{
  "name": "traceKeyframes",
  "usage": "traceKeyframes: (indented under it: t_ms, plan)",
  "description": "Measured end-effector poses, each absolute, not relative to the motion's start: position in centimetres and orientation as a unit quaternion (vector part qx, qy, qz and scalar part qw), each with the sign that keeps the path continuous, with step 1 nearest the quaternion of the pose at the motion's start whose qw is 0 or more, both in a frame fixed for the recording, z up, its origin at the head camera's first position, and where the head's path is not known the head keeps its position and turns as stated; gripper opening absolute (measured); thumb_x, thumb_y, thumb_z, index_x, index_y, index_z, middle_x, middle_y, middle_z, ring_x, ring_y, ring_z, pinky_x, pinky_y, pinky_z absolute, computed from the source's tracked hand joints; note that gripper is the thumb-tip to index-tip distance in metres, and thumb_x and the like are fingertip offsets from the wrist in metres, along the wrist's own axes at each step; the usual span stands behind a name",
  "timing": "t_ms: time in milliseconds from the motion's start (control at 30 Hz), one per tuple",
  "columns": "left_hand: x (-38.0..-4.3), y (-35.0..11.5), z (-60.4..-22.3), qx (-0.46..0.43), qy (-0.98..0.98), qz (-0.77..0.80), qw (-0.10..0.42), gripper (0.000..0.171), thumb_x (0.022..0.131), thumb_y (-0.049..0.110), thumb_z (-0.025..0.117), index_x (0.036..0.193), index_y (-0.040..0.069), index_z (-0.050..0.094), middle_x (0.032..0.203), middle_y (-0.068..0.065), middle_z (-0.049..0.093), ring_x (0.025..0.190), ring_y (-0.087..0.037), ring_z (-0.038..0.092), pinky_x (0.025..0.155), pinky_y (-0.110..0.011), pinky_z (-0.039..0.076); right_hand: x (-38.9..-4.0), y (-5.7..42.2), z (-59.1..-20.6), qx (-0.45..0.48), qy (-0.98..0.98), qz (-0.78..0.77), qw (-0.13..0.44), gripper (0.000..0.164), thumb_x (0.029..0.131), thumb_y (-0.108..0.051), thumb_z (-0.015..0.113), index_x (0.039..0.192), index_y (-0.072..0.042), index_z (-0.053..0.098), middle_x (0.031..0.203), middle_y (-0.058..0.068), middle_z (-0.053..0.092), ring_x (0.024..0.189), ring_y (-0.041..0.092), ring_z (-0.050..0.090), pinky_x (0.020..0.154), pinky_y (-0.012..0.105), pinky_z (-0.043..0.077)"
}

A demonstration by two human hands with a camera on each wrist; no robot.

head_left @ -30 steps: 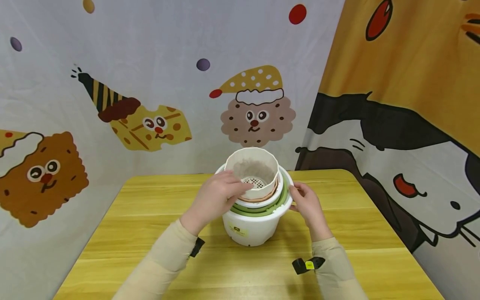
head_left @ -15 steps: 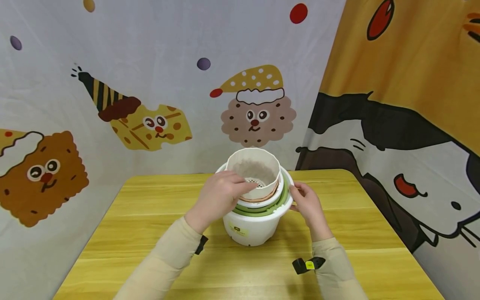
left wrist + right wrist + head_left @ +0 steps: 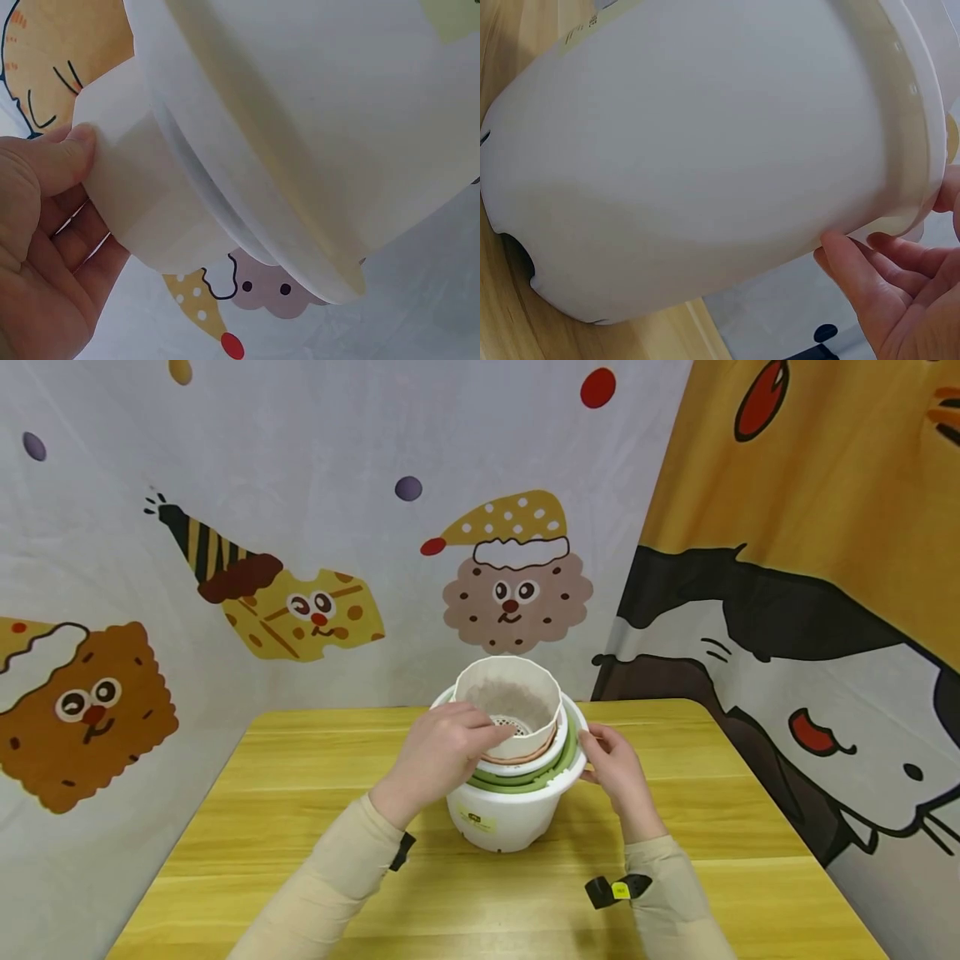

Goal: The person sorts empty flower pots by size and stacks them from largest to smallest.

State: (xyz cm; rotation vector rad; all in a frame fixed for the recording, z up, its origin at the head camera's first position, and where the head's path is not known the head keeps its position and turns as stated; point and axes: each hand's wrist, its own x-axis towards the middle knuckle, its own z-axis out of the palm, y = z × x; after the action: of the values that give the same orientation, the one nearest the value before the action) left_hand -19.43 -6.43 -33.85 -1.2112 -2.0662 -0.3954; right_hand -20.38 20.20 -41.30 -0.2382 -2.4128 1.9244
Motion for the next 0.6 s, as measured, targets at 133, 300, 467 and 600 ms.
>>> traceKeyframes:
  t_ms: [133,300,467,600]
  plan:
    - [-19.4,-6.5,-33.9,-0.468,-0.795,-0.167,0.348,0.035,0.081,-0.006,0.074,0.11,0.012,0.076,0.089,0.0,0.072,0.086,-0.018,0.065,0.082,-0.03,0.054,-20.5,20.3,-41.4,-0.07,-0.774,0.629,0.023,0.046,0.104,-0.027,0.05,0.136,0.006,0.051,0.122,0.023,0.055,0.098,0.019,0.059,0.075,0.025,0.059]
    - [-19.4,-6.9,-33.9,-0.463,-0.797,-0.184,0.342,0.03,0.087,0.008,0.076,0.116,0.008,0.073,0.097,-0.003,0.072,0.092,-0.021,0.065,0.097,-0.038,0.05,-20.5,20.4,-41.5,-0.064,-0.774,0.63,0.016,0.047,0.105,-0.029,0.048,0.136,0.006,0.05,0.127,0.024,0.054,0.101,0.021,0.059,0.078,0.024,0.058]
    - [-19.3,-7.7,-33.8,-0.45,-0.798,-0.195,0.351,0.038,0.086,0.015,0.077,0.123,0.007,0.069,0.107,-0.007,0.072,0.097,-0.024,0.066,0.104,-0.05,0.045,-19.9,20.7,-41.2,-0.043,-0.791,0.61,0.016,0.051,0.105,-0.029,0.049,0.14,0.007,0.045,0.134,0.026,0.051,0.118,0.032,0.054,0.089,0.031,0.056]
    - [-18.9,-8.8,-33.5,-0.436,-0.804,-0.203,0.349,0.042,0.086,0.015,0.077,0.126,0.006,0.066,0.111,-0.008,0.07,0.101,-0.025,0.065,0.107,-0.049,0.042,-19.3,21.0,-40.4,-0.014,-0.837,0.544,0.048,0.052,0.103,-0.031,0.053,0.142,0.004,0.045,0.137,0.024,0.052,0.126,0.035,0.05,0.101,0.044,0.048]
